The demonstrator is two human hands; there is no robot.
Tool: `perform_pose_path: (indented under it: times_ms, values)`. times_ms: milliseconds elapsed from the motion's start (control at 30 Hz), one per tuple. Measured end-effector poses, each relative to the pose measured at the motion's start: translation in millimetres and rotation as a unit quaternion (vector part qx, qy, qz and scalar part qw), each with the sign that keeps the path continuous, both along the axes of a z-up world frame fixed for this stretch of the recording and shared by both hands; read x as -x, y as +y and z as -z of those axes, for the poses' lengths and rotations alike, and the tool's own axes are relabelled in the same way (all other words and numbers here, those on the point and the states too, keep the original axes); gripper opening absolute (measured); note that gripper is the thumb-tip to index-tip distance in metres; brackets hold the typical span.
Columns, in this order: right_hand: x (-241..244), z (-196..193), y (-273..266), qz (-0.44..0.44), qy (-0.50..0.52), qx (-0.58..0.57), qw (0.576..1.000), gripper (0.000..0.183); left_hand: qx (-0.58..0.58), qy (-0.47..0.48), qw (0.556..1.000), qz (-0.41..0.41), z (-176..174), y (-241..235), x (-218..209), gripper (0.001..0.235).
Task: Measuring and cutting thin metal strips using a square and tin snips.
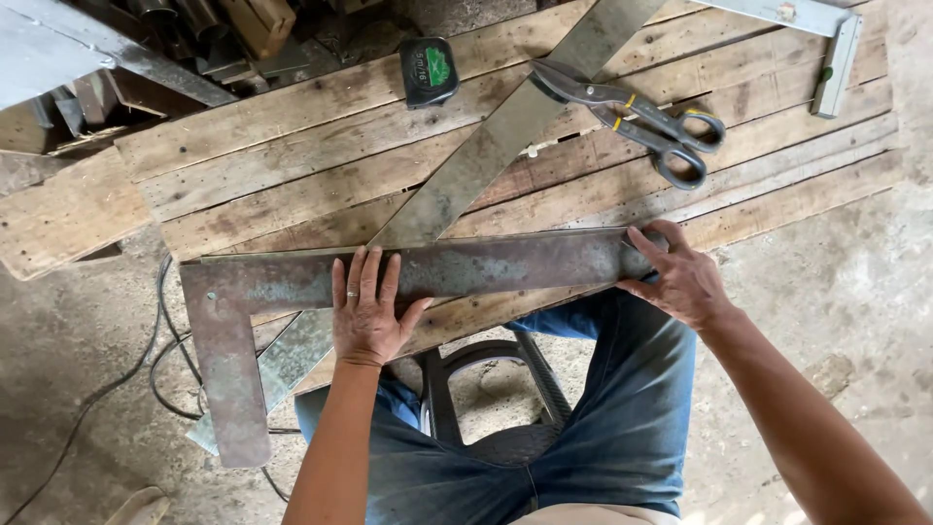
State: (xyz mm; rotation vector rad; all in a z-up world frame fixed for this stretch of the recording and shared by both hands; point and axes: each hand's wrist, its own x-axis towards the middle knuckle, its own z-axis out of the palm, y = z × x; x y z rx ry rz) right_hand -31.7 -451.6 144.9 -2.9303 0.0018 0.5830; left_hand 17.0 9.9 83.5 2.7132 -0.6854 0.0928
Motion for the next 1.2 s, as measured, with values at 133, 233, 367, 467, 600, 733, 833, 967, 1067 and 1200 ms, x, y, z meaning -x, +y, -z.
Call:
perform_pose_path:
  times_ms: [133, 233, 367, 467, 600, 733, 833, 967, 1067, 1200]
  values:
    - [1.6, 6.3, -3.8, -0.014, 0.002, 0.01, 1.0, 0.087, -0.003, 0.007, 1.0, -0.002, 0.2, -0.8, -1.5, 0.08]
    - [1.6, 6.0, -2.8, -0.015, 0.001, 0.018, 1.0, 0.086, -0.002, 0.006, 1.0, -0.002, 0.3, -1.0, -0.9, 0.08]
    - [-3.0, 1.7, 1.7, -0.036, 0.035, 0.067, 0.996, 0.09, -0.005, 0.004, 1.0, -0.002, 1.8, 0.1, -1.5, 0.08]
    - [-4.8, 0.8, 2.0, -0.034, 0.061, 0.084, 0.994, 0.091, -0.004, 0.004, 1.0, -0.001, 4.1, 1.0, -0.4, 0.081]
    - [-3.5, 2.6, 1.5, -0.051, 0.051, 0.093, 0.993, 0.091, -0.005, 0.004, 1.0, 0.002, 5.4, 1.2, -0.1, 0.082]
    - [-4.4, 1.5, 1.7, -0.038, 0.048, 0.077, 0.995, 0.091, -0.002, 0.005, 1.0, 0.0, 3.6, 0.9, -1.0, 0.082]
    - [-4.9, 4.4, 0.3, -0.045, 0.059, 0.084, 0.994, 0.092, 0.001, 0.004, 1.0, 0.0, 3.1, 1.6, -0.4, 0.081]
    - [-5.6, 5.7, 1.0, -0.046, 0.061, 0.088, 0.993, 0.088, 0.0, 0.007, 1.0, -0.004, 3.4, 0.4, 0.2, 0.08]
    - [-7.2, 1.5, 4.0, -0.034, 0.071, 0.086, 0.993, 0.086, 0.002, 0.007, 1.0, -0.008, 1.5, -0.3, -1.0, 0.079]
    - [-7.8, -2.4, 5.5, -0.04, 0.041, 0.072, 0.996, 0.081, 0.006, 0.005, 1.0, -0.017, 0.6, 0.6, 1.0, 0.078]
